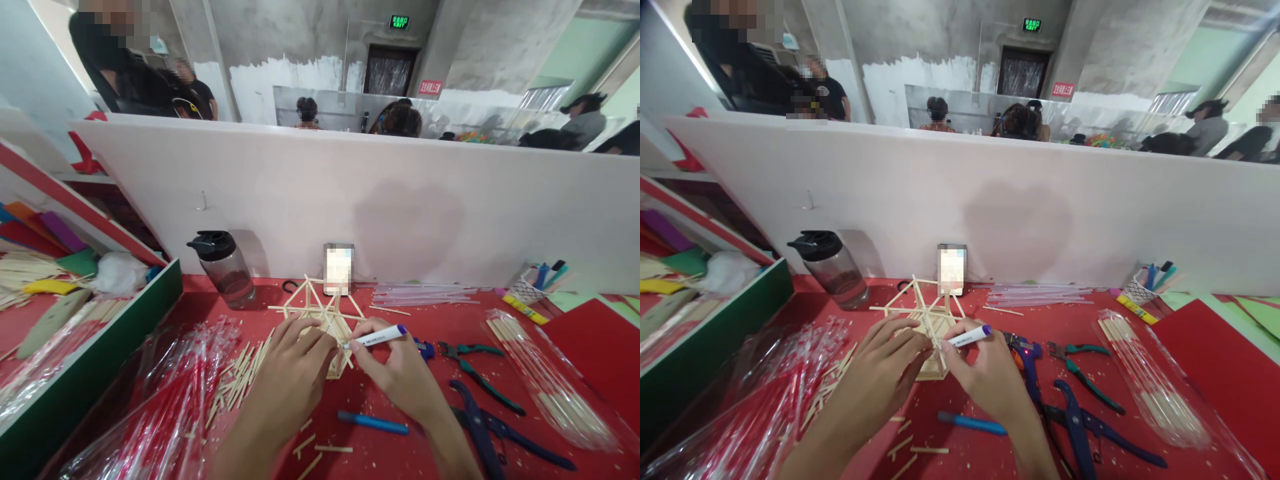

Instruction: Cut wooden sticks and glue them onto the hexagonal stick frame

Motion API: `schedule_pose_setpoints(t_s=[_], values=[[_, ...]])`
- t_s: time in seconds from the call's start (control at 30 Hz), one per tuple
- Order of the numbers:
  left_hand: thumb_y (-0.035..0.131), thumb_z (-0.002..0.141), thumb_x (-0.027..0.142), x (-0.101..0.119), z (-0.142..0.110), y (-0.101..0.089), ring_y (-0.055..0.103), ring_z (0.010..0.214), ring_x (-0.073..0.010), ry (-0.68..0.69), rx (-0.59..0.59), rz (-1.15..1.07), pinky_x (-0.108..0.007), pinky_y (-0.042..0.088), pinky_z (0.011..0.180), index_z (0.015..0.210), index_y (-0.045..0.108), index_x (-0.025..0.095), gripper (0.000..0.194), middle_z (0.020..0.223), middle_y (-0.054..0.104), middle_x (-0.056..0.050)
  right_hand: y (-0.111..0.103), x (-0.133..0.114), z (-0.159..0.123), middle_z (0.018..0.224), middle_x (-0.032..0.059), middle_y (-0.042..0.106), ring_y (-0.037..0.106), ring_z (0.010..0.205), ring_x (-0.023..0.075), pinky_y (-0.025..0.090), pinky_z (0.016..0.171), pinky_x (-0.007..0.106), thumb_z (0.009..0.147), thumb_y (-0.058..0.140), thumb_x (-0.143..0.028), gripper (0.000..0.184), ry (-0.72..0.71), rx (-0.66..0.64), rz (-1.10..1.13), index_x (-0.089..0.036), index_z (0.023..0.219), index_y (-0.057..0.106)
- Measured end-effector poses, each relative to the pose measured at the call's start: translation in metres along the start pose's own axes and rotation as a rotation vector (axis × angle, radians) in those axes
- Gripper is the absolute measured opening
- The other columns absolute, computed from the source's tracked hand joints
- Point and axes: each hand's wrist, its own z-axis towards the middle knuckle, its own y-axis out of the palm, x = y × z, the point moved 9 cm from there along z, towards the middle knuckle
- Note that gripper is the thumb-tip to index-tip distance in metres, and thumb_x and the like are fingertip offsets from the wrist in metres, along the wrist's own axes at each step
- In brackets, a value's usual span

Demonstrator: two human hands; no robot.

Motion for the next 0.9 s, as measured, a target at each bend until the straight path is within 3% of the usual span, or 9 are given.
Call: schedule_pose_setpoints(t_s=[0.5, 0.67, 0.8, 0.9], values=[[0.056, 0.095, 0.015, -0.001, -0.001, 0.001, 0.057, 0.105, -0.0255, 0.001, 0.004, 0.011, -0.043, 0.039, 0.099, 0.093, 0.062, 0.021, 0.009, 0.094, 0.070, -0.002, -0.002, -0.001, 0.000, 0.078, -0.0002, 0.066, 0.060, 0.074, 0.0162, 0.045, 0.072, 0.027, 0.092, 0.058, -0.026, 0.012, 0.004, -0.020, 0.032, -0.021, 0.083, 0.062], [0.054, 0.097, 0.016, -0.001, 0.000, -0.001, 0.057, 0.105, -0.0251, 0.007, 0.024, 0.013, -0.043, 0.040, 0.098, 0.099, 0.063, 0.021, 0.011, 0.098, 0.071, -0.002, -0.027, 0.003, -0.004, 0.083, 0.0023, 0.068, 0.061, 0.078, 0.0174, 0.047, 0.072, 0.027, 0.094, 0.058, -0.037, 0.019, 0.031, 0.085, 0.088, -0.020, 0.089, 0.065], [0.053, 0.098, 0.017, -0.002, -0.001, -0.019, 0.057, 0.105, -0.0239, -0.002, 0.044, 0.014, -0.042, 0.040, 0.098, 0.110, 0.062, 0.021, 0.016, 0.106, 0.070, -0.003, -0.057, 0.005, -0.013, 0.084, 0.0021, 0.067, 0.061, 0.077, 0.0169, 0.047, 0.072, 0.026, 0.093, 0.060, -0.041, 0.022, 0.024, 0.180, 0.065, -0.020, 0.091, 0.065], [0.047, 0.101, 0.020, 0.006, -0.003, -0.028, 0.059, 0.097, -0.0211, -0.022, -0.056, -0.069, -0.037, 0.044, 0.091, 0.105, 0.063, 0.023, 0.016, 0.103, 0.069, -0.003, -0.072, 0.012, -0.021, 0.088, 0.0029, 0.069, 0.064, 0.081, 0.0181, 0.048, 0.072, 0.025, 0.095, 0.058, -0.042, 0.023, 0.046, 0.151, 0.001, -0.021, 0.096, 0.067]])
